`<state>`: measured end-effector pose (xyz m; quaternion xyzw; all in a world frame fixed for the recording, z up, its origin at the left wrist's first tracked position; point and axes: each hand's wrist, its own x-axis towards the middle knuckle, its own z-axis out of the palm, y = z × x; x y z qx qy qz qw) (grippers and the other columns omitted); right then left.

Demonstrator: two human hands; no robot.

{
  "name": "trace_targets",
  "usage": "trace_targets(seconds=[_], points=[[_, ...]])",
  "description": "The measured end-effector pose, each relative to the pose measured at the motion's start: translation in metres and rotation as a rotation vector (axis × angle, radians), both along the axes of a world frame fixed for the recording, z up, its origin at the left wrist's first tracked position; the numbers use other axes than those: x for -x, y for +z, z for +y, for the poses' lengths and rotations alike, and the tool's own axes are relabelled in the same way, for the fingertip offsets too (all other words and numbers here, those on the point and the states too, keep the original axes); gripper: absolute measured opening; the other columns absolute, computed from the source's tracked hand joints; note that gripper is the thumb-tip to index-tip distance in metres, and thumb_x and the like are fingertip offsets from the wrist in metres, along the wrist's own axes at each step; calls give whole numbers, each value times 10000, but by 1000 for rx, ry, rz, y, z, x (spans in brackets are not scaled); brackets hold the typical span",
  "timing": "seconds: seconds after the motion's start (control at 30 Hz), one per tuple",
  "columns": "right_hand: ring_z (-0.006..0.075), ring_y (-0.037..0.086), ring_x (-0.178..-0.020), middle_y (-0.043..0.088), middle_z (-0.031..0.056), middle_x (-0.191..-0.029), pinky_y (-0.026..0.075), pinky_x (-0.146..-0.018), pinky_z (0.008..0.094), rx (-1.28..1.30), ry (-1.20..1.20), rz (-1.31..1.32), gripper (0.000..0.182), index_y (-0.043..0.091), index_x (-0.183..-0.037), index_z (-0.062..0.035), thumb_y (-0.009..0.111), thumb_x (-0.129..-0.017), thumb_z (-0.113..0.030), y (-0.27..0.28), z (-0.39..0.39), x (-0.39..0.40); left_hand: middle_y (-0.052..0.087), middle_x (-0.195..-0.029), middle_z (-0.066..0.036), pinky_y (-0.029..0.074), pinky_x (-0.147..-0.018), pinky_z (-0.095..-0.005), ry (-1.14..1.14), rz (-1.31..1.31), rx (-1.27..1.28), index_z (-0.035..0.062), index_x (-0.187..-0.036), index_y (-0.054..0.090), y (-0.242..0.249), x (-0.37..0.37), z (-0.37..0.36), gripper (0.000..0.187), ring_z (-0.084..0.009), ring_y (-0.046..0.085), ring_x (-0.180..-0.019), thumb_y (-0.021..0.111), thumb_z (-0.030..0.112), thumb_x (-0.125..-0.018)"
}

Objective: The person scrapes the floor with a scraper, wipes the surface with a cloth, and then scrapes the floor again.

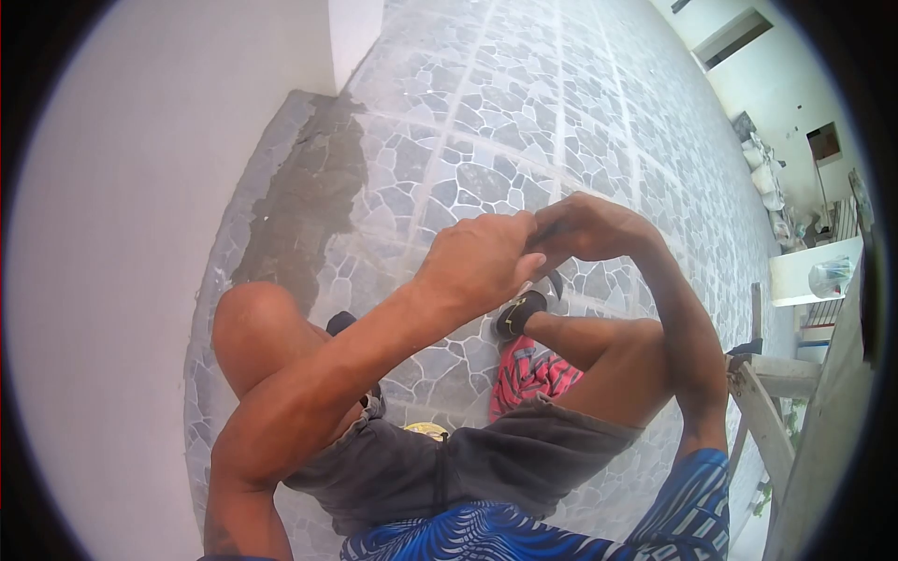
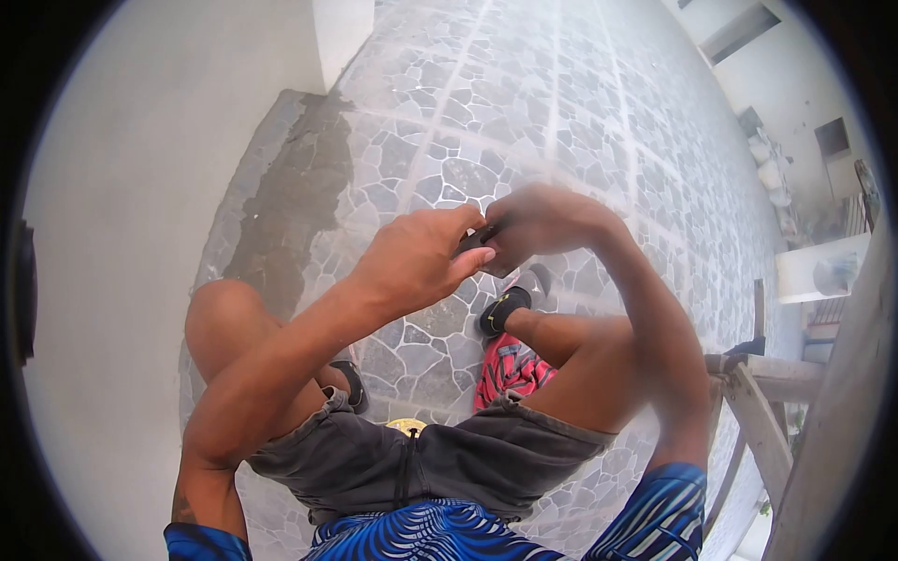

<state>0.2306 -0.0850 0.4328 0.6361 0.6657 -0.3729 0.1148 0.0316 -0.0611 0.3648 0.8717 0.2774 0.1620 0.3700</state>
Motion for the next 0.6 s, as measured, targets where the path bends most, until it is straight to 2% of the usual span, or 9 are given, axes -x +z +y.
trace_targets(seconds=[0.03, 0.13, 0.23, 0.33, 0.4, 0.47, 0.53, 0.6], points=[[210, 700, -866, 754, 116, -963, 532, -783, 351, 0, -1, 3, 273, 740, -1122, -83, 679, -872, -174, 1, -1, 1, 709, -959, -178, 526, -766, -464, -7, -29, -8, 40, -1139, 647, -2, 0, 2, 311, -370, 685, -913, 697, 249, -914], [284, 662, -789, 703, 175, -894, 509, -745, 395, -47, 75, 3, 379, 724, -1037, -49, 690, -856, -380, -6, -4, -13, 711, -852, -176, 524, -746, -467, -23, -87, -7, 40, -1024, 680, -7, 4, 5, 206, -379, 689, -850, 696, 206, -903], [198, 698, -873, 746, 106, -940, 528, -785, 355, -70, 89, -54, 246, 733, -1119, -75, 682, -895, -164, 0, -6, -11, 712, -839, -173, 521, -733, -466, -9, -85, -10, 34, -977, 682, -4, 8, 3, 166, -374, 691, -836, 690, 181, -900], [183, 694, -912, 735, 86, -956, 539, -800, 345, -217, -164, 277, 247, 724, -1090, -26, 670, -942, -217, -13, -16, -48, 703, -813, -174, 513, -709, -456, 77, -108, -69, 27, -965, 681, 7, 19, 11, 157, -362, 686, -795, 686, 170, -900], [181, 688, -956, 719, 92, -983, 551, -826, 336, -252, -351, 260, 305, 710, -1088, 17, 634, -991, -262, -6, -20, -69, 694, -787, -172, 506, -689, -441, 163, -168, -58, 20, -955, 677, 18, 29, 21, 155, -346, 680, -750, 686, 165, -900], [202, 706, -943, 727, 134, -971, 563, -850, 328, -341, -521, 328, 378, 698, -1107, 40, 630, -991, -313, -22, -33, -113, 685, -768, -171, 500, -672, -424, 227, -241, -92, 11, -949, 673, 24, 40, 31, 162, -327, 668, -709, 686, 164, -900], [226, 714, -944, 724, 160, -961, 583, -846, 347, -378, -772, 286, 420, 686, -1116, 58, 634, -991, -339, -43, -60, -143, 680, -755, -170, 497, -660, -411, 278, -298, -153, 4, -949, 669, 29, 48, 40, 170, -312, 661, -681, 687, 165, -901], [265, 714, -977, 721, 168, -1000, 599, -835, 397, -226, -909, 183, 457, 681, -1147, 49, 675, -958, -367, -83, -102, -189, 678, -750, -170, 496, -654, -401, 330, -350, -243, -2, -952, 667, 32, 54, 46, 178, -300, 658, -664, 687, 168, -902]])
